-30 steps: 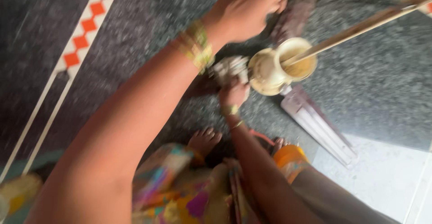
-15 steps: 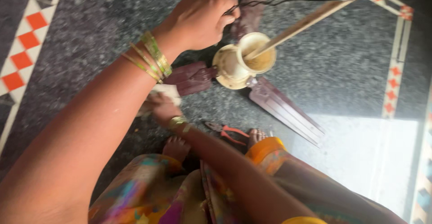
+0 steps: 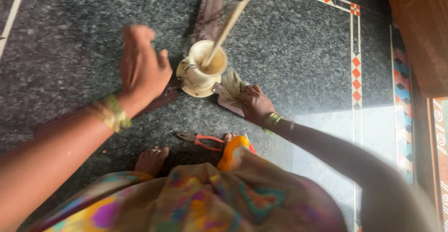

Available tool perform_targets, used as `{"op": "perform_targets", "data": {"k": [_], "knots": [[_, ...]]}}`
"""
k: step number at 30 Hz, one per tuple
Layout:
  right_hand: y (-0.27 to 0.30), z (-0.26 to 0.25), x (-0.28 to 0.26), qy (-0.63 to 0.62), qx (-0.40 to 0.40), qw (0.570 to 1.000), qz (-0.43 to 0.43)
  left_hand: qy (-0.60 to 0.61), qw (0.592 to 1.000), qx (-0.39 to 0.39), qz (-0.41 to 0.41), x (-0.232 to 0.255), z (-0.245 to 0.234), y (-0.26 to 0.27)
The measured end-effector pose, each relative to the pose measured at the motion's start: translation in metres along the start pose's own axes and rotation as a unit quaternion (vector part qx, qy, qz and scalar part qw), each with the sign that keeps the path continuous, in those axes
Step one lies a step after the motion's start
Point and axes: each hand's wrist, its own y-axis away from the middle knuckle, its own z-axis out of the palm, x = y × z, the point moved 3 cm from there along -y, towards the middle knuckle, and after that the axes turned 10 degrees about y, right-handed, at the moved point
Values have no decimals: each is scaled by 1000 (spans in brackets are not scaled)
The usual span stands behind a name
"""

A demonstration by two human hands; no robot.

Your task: The person sits on the floor and repairs a ceiling fan lying on its side. They wipe the fan motor housing with a cloth, then use a screwdriver to tighten screws on the motor casing. The person also handles a fan blade and pliers during the process.

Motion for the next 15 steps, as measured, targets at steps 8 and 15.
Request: {"op": "perform_targets", "data": {"k": [8,15], "knots": [[-1,79,9,-512,378,760,130,14,887,-407,-216,13,111,125],[35,73,-84,-920,-9,366,138,371,782,-211,-454,-28,201,189]]}}
